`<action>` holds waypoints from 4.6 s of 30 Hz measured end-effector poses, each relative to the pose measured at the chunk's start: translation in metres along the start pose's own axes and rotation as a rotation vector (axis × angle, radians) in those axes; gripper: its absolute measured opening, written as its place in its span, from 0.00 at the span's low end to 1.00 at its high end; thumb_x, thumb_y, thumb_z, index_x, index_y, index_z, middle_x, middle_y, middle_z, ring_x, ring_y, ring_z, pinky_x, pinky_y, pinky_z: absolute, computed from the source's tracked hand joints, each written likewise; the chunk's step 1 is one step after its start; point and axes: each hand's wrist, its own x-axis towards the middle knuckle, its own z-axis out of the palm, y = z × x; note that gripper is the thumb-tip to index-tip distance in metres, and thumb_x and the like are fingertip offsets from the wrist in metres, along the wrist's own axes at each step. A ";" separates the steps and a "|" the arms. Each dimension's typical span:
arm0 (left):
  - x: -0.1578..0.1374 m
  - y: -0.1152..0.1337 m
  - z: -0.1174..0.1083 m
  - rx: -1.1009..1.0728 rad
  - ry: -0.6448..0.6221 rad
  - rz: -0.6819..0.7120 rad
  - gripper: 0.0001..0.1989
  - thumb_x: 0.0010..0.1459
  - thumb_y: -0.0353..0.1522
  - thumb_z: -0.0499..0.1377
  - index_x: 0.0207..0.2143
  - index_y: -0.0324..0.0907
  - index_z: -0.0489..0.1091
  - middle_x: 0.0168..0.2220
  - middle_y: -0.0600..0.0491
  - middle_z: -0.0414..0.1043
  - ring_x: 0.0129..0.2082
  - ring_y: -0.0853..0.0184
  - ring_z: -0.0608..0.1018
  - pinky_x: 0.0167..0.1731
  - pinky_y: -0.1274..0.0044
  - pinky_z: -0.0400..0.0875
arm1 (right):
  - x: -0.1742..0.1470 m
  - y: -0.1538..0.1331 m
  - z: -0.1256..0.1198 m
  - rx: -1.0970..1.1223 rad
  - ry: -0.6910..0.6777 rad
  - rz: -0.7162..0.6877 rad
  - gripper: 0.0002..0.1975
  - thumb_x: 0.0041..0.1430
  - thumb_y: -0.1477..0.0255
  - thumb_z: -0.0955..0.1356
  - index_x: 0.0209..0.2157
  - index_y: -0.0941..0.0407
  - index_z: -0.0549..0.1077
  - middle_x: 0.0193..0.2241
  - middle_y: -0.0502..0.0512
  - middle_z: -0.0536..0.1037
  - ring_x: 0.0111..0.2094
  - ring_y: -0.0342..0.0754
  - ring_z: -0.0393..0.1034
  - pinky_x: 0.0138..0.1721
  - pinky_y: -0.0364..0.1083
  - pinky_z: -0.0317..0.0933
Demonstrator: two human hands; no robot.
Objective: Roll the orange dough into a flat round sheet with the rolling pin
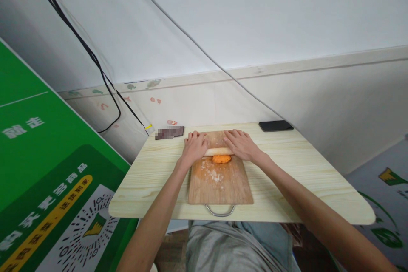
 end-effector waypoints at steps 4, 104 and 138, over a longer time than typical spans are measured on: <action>-0.002 -0.001 0.001 -0.002 -0.001 0.002 0.21 0.76 0.38 0.47 0.64 0.47 0.70 0.61 0.43 0.71 0.62 0.52 0.70 0.60 0.60 0.68 | -0.006 -0.003 0.000 -0.029 0.025 -0.011 0.30 0.80 0.59 0.52 0.70 0.59 0.67 0.67 0.65 0.73 0.67 0.59 0.64 0.68 0.59 0.56; -0.033 -0.001 0.011 -0.054 0.144 0.067 0.19 0.76 0.37 0.48 0.61 0.45 0.71 0.59 0.46 0.76 0.59 0.55 0.72 0.60 0.63 0.68 | -0.053 -0.017 -0.007 -0.066 0.120 -0.187 0.32 0.80 0.58 0.50 0.70 0.58 0.68 0.68 0.62 0.73 0.69 0.59 0.63 0.71 0.63 0.53; 0.021 0.005 -0.002 0.019 -0.024 -0.089 0.24 0.70 0.33 0.49 0.66 0.46 0.66 0.64 0.40 0.68 0.66 0.50 0.66 0.61 0.55 0.65 | 0.014 0.017 0.013 -0.058 -0.037 -0.081 0.33 0.80 0.57 0.48 0.73 0.56 0.64 0.70 0.61 0.70 0.69 0.59 0.64 0.67 0.59 0.60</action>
